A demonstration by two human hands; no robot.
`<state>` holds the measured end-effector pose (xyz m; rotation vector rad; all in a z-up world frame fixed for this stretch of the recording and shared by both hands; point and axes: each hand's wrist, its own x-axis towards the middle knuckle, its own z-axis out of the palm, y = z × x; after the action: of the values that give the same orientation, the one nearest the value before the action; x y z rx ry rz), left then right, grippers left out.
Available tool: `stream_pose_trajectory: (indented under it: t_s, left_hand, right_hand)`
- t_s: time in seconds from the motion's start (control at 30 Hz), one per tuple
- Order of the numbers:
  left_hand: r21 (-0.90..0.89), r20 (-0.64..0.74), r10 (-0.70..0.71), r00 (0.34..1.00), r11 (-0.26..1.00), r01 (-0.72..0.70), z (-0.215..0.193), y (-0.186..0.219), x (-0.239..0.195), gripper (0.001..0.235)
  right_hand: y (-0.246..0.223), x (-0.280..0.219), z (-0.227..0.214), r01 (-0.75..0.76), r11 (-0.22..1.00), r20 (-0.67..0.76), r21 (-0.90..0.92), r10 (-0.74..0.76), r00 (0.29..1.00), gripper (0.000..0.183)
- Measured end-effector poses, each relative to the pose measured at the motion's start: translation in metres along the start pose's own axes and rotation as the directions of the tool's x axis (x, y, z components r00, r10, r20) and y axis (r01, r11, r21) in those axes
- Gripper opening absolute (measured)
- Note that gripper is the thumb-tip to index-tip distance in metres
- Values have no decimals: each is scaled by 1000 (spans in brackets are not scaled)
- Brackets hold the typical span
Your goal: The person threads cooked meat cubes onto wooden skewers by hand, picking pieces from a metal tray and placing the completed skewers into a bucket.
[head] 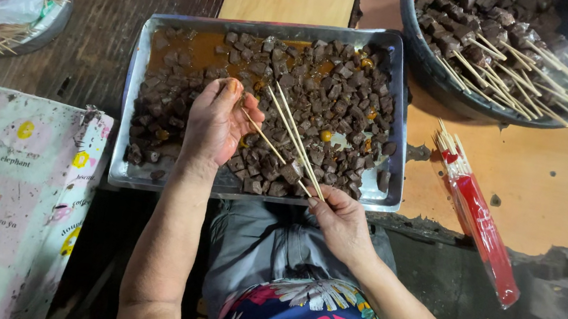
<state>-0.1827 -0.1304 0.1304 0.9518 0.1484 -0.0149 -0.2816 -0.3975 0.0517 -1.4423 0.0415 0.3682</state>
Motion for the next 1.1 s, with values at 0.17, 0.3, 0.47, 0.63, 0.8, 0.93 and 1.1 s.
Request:
stream_pose_trajectory:
  t_s: [0.17,0.3,0.47,0.63,0.8,0.93,1.1]
  left_hand:
    - [0,24,-57,998,998,57,1,1,-4,18]
    - [45,80,-53,995,998,49,-4,-6,-3,17]
    - [116,163,-76,984,992,57,-5,-16,-7,14]
    - [426,15,-127,992,898,108,22,-31,-24,26]
    - [414,-7,-187,982,894,173,46,-44,-26,25]
    - [839,63,155,986,527,-137,4,-21,25,18]
    - [994,108,490,865,-75,-82,-78,-12,154,30]
  right_hand:
    - [-3,-3,1,65,996,8,-57,-64,998,19]
    - [-2,-4,2,41,998,17,-42,-41,999,20]
    - [6,-4,3,-91,991,44,100,87,995,18]
    - [9,16,20,-98,966,43,238,90,995,16]
    - [1,27,15,-155,963,26,218,153,988,17]
    - [-5,28,-7,-175,960,-47,218,190,981,20]
    - [-4,32,-18,-190,963,-110,191,213,971,21]
